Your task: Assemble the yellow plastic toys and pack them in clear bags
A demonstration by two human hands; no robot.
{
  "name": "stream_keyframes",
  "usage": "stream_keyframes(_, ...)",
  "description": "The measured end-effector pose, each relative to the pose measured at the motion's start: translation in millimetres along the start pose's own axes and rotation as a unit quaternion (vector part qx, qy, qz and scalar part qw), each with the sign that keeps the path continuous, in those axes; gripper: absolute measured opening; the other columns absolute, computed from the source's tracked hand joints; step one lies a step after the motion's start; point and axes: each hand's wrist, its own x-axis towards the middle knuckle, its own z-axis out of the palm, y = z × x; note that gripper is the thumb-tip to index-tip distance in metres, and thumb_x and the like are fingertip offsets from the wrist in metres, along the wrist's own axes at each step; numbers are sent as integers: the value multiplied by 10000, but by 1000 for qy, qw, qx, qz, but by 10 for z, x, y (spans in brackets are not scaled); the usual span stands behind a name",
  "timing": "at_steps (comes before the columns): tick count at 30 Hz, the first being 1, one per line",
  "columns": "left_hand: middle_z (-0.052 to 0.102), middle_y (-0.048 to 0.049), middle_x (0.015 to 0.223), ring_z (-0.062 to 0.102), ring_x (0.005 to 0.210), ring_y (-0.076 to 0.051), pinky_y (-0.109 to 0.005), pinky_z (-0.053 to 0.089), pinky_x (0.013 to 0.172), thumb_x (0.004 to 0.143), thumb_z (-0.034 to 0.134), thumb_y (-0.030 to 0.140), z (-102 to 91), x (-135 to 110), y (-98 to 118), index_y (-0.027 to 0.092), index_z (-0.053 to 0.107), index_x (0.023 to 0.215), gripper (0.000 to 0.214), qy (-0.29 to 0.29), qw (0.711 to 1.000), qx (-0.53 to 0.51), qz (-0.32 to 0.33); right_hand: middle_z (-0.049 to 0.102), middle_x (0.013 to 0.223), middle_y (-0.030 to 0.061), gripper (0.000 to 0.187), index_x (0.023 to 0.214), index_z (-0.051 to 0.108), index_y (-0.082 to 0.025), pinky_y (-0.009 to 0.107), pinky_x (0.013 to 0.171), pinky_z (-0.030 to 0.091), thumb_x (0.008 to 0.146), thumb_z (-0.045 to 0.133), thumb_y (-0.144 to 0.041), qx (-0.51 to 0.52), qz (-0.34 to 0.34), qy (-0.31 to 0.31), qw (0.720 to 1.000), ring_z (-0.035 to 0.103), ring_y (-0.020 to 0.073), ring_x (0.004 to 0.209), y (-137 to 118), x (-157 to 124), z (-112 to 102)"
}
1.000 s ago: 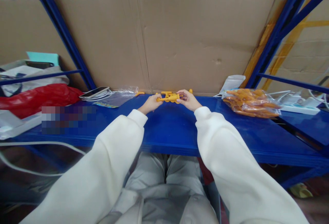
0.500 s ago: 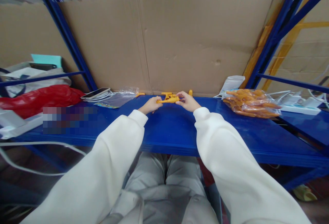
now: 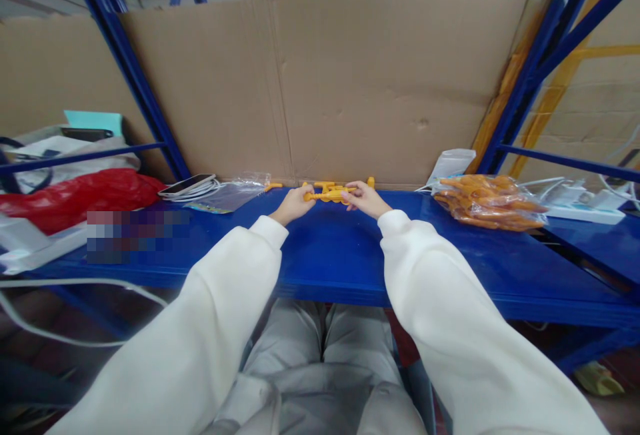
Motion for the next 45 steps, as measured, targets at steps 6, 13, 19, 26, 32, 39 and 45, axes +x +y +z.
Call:
stream_keyframes(6,755,-52,834,717,810,-208,-257,491,731,826,603,107,-22,-18,19,173,693,860,117,11,1000,-12,6,666,619,-15,490,832,581,-202,265,522,524,719,854,-593,-4,-2,-22,1000,605,122,484,-68,-23,-8)
stream_keyframes(13,737,-41,804,711,796,-206,-256,487,727,818,606,117,-24,-32,32,184,677,848,102,21,999,-27,8,621,521,1,546,740,538,-205,245,452,457,789,730,-714,-24,25,-34,999,565,117,424,-135,-69,20)
stream_keyframes(19,726,-23,767,693,762,-181,-243,485,701,784,606,101,2,8,-4,185,635,776,89,17,997,-70,6,602,578,-58,492,836,497,-224,234,459,453,776,809,-599,10,9,-35,999,561,99,444,-120,-70,33)
stream_keyframes(26,695,4,706,650,677,-151,-243,481,669,746,607,104,35,43,-59,192,589,708,97,-13,994,-106,-17,621,755,-74,539,1009,507,-246,226,487,500,666,899,-388,37,-29,-59,997,610,91,523,-82,-68,-23)
stream_keyframes(32,693,1,700,656,693,-164,-255,483,681,748,600,124,18,33,-48,195,607,711,80,-6,997,-70,-13,639,719,-53,461,983,509,-238,235,484,500,742,864,-408,16,-10,-55,998,605,106,515,-42,-39,-20)
stream_keyframes(39,744,-35,791,713,799,-209,-256,492,708,790,610,131,-15,-15,-8,200,693,869,134,24,999,-17,16,566,521,-53,526,775,502,-218,238,472,465,808,728,-691,-25,17,-48,998,523,93,418,-105,-67,18)
stream_keyframes(45,755,-40,820,731,824,-216,-248,489,713,809,602,105,-32,-35,22,203,694,878,151,23,1000,9,13,581,528,-47,469,759,495,-219,218,429,433,874,706,-622,-28,26,-38,999,528,89,401,-142,-86,58)
